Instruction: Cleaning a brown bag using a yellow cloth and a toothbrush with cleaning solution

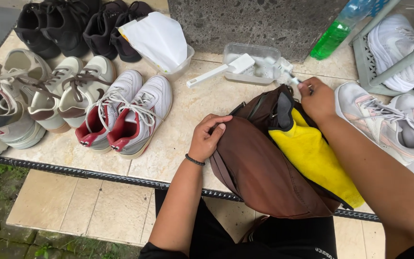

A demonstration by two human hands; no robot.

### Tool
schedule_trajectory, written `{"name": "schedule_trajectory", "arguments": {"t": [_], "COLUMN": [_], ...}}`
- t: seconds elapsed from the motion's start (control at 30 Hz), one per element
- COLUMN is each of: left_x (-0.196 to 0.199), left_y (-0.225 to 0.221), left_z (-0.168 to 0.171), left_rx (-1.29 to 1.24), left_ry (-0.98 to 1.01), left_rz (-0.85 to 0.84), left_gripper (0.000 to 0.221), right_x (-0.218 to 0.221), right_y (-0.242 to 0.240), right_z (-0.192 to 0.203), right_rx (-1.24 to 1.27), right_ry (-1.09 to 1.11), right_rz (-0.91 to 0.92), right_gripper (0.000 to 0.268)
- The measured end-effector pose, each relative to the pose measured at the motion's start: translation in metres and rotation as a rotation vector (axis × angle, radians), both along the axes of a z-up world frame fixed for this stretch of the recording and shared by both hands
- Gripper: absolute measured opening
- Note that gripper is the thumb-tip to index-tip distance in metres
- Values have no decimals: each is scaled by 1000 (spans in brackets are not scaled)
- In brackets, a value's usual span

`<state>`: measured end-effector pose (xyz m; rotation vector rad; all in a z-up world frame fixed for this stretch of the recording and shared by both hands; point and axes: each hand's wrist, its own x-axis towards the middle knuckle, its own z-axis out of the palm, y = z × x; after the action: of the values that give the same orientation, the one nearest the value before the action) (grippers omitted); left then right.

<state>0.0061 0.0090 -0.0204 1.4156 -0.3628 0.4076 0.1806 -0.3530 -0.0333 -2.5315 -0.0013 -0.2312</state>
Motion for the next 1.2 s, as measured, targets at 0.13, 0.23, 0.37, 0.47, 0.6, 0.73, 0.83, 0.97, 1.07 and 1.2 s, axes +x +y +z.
{"name": "schedule_trajectory", "arguments": {"t": [0.13, 0.23, 0.37, 0.47, 0.6, 0.73, 0.83, 0.97, 1.07, 1.2], "left_x": [-4, -3, -5, -7, -3, -5, -6, -3, -2, -3], "left_y": [0, 5, 8, 8, 5, 5, 4, 2, 0, -1], "left_z": [0, -6, -3, -7, -16, -18, -20, -27, -22, -19], "left_rx": [-39, 110, 122, 121, -17, 0, -28, -91, -154, -169], "left_ry": [21, 142, 53, 74, 136, 161, 179, 169, 147, 152], "left_rz": [6, 10, -77, -110, -132, -98, -91, -25, 7, 13], "left_gripper": [22, 14, 23, 31, 31, 29, 30, 27, 25, 24], "right_x": [-36, -79, -141, -163, -176, -173, -165, -158, -160, -155], "right_y": [15, 41, 43, 24, 42, 68, 70, 67, 76, 62], "right_z": [44, 102, 165, 167, 158, 147, 155, 145, 141, 129], "right_rx": [153, 469, 817, 867, 603, 728, 717, 569, 791, 753], "right_ry": [21, 130, 290, 426, 532, 323, 317, 456, 250, 387], "right_rz": [80, 84, 414, 467, 471, 460, 390, 443, 521, 563], "right_gripper": [15, 13, 17, 15, 11, 8, 12, 16, 15, 8]}}
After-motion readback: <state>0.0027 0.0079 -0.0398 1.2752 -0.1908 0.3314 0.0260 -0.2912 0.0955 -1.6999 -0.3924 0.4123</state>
